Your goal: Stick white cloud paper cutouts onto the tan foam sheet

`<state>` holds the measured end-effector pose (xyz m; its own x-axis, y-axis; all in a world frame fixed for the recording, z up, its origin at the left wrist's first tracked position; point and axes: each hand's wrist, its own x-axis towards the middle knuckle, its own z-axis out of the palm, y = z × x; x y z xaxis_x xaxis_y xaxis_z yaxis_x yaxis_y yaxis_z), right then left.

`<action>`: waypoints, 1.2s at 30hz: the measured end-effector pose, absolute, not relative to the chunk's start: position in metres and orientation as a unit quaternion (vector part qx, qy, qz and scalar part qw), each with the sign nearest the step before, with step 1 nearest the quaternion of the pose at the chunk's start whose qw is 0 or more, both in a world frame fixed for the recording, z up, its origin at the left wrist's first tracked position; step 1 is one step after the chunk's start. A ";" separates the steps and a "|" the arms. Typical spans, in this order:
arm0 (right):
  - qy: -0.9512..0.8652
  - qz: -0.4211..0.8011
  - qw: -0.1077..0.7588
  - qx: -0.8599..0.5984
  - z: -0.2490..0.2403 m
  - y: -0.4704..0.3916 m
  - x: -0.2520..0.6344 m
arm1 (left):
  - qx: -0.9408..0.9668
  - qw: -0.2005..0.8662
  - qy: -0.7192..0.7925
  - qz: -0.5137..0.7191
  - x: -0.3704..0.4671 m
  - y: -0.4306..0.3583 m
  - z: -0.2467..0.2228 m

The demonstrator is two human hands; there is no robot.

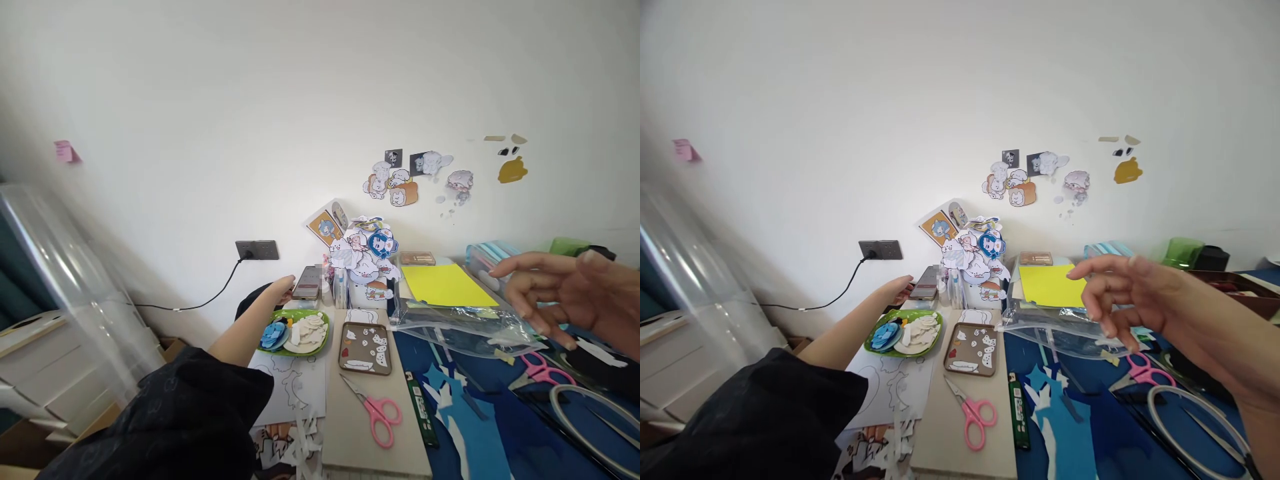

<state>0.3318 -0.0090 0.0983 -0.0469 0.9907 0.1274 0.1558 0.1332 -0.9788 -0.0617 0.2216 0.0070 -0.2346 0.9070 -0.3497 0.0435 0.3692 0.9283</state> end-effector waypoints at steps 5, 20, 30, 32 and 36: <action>-0.585 0.384 0.497 -0.513 0.095 -0.020 0.336 | 0.419 0.402 0.702 0.412 -0.064 0.198 0.050; -0.442 0.028 0.237 -0.865 -0.009 0.054 0.457 | 0.593 0.261 0.407 0.644 -0.029 0.026 0.142; -0.446 -0.071 0.278 -0.848 -0.043 0.075 0.455 | 0.567 0.281 0.366 0.682 -0.022 0.018 0.127; -0.454 -0.115 0.290 -0.835 -0.048 0.080 0.455 | 0.559 0.285 0.362 0.689 -0.025 0.019 0.128; -0.448 -0.160 0.335 -0.813 -0.049 0.085 0.464 | 0.540 0.276 0.341 0.718 -0.032 0.017 0.131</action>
